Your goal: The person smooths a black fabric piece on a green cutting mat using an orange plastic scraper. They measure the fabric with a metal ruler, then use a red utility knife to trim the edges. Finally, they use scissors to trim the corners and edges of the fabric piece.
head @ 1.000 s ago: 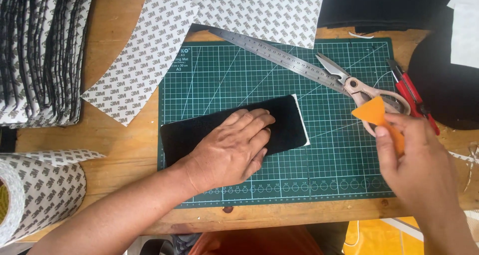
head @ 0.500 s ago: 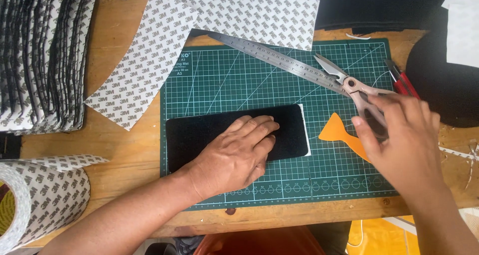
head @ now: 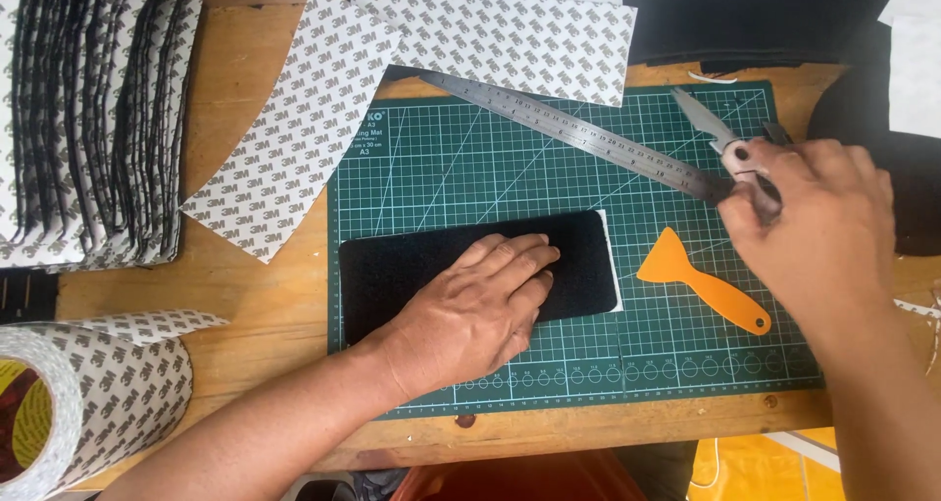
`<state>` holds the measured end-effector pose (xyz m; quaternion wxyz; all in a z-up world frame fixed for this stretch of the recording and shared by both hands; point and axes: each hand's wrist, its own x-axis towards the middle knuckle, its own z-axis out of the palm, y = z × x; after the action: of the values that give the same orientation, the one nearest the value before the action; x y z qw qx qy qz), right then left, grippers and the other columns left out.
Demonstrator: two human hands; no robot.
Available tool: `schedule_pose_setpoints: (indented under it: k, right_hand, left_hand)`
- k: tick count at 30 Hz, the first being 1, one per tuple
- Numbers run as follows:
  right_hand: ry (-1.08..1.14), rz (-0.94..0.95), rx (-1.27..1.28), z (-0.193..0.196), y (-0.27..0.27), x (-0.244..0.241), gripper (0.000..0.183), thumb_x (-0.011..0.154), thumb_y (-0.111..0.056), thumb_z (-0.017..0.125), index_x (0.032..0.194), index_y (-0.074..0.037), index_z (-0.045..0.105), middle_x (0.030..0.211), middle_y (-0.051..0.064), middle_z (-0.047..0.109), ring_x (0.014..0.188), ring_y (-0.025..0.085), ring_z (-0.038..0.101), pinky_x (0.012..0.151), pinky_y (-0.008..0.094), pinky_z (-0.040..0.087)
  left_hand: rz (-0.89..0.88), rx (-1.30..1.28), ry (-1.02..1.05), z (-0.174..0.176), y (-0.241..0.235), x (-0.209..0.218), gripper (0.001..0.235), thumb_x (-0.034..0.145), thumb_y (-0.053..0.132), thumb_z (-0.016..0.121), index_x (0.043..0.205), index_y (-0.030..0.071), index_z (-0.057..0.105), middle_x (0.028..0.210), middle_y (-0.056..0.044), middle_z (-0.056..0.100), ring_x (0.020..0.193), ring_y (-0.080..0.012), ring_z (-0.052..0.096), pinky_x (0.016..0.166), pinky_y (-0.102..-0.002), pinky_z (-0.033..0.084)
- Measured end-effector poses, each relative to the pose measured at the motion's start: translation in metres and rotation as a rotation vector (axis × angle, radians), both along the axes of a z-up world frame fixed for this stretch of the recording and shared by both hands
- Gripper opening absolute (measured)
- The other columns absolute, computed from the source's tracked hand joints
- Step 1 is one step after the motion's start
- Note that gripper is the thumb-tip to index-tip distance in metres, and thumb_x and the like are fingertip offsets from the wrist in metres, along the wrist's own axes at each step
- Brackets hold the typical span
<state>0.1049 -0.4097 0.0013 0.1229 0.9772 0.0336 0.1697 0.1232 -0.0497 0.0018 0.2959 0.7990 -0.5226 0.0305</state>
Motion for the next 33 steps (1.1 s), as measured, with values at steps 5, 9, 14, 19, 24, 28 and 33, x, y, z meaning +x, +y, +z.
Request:
schedule_pose_setpoints:
  k: [5,9,14,19,24,28,33]
  right_hand:
    - [-0.007,0.129,0.049,0.004,-0.003,0.018,0.045,0.098,-0.022,0.065,0.139,-0.007,0.079,0.12,0.013,0.071,0.111,0.034,0.062,0.091,0.046,0.052]
    - [-0.033,0.197,0.011,-0.005,0.003,0.037,0.045,0.096,-0.022,0.066,0.137,-0.008,0.079,0.121,0.01,0.072,0.115,0.032,0.061,0.096,0.044,0.05]
    - [-0.006,0.182,-0.042,-0.014,-0.004,0.056,0.043,0.103,-0.024,0.065,0.142,-0.009,0.077,0.126,0.011,0.072,0.118,0.032,0.061,0.103,0.043,0.046]
    - [-0.067,0.237,0.047,0.002,0.025,0.051,0.029,0.112,-0.03,0.07,0.127,-0.009,0.082,0.125,0.011,0.069,0.117,0.032,0.058,0.094,0.044,0.04]
    - [0.373,0.089,0.442,0.008,0.042,0.056,0.04,0.095,-0.042,0.074,0.119,-0.01,0.07,0.126,0.014,0.058,0.126,0.038,0.054,0.091,0.06,0.05]
    - [0.519,-0.046,0.496,0.022,0.053,0.061,0.034,0.097,-0.045,0.067,0.116,-0.018,0.068,0.125,0.002,0.063,0.12,0.022,0.059,0.088,0.052,0.05]
    - [0.597,0.0,0.504,0.017,0.044,0.066,0.039,0.095,-0.044,0.067,0.12,-0.014,0.065,0.122,0.008,0.062,0.124,0.023,0.056,0.092,0.045,0.049]
  left_hand:
    - [-0.001,0.0,-0.006,-0.001,-0.001,0.0,0.033,0.093,0.009,0.061,0.122,-0.006,0.063,0.14,-0.022,0.058,0.139,-0.038,0.05,0.116,-0.051,0.038]
    - [-0.001,-0.009,-0.042,0.0,0.0,-0.001,0.031,0.095,0.01,0.061,0.121,-0.007,0.063,0.139,-0.024,0.058,0.137,-0.0396,0.051,0.114,-0.052,0.04]
    - [0.005,-0.01,-0.019,0.0,0.001,-0.002,0.031,0.097,0.01,0.059,0.122,-0.007,0.063,0.14,-0.023,0.058,0.138,-0.0385,0.05,0.115,-0.052,0.04]
    - [0.018,-0.018,-0.023,0.001,0.001,-0.002,0.03,0.097,0.009,0.061,0.122,-0.007,0.063,0.139,-0.023,0.059,0.138,-0.0381,0.051,0.115,-0.051,0.04]
    - [0.017,-0.013,-0.041,-0.001,0.001,-0.003,0.031,0.097,0.012,0.06,0.122,-0.006,0.064,0.14,-0.022,0.059,0.138,-0.0374,0.051,0.115,-0.05,0.04]
    - [0.021,0.035,-0.034,-0.005,0.001,-0.004,0.036,0.096,0.016,0.062,0.126,-0.004,0.063,0.143,-0.022,0.057,0.14,-0.0367,0.049,0.116,-0.05,0.038]
    - [0.032,-0.008,-0.045,-0.01,0.001,-0.004,0.033,0.097,0.014,0.062,0.124,-0.005,0.064,0.142,-0.023,0.059,0.139,-0.0369,0.051,0.115,-0.051,0.04]
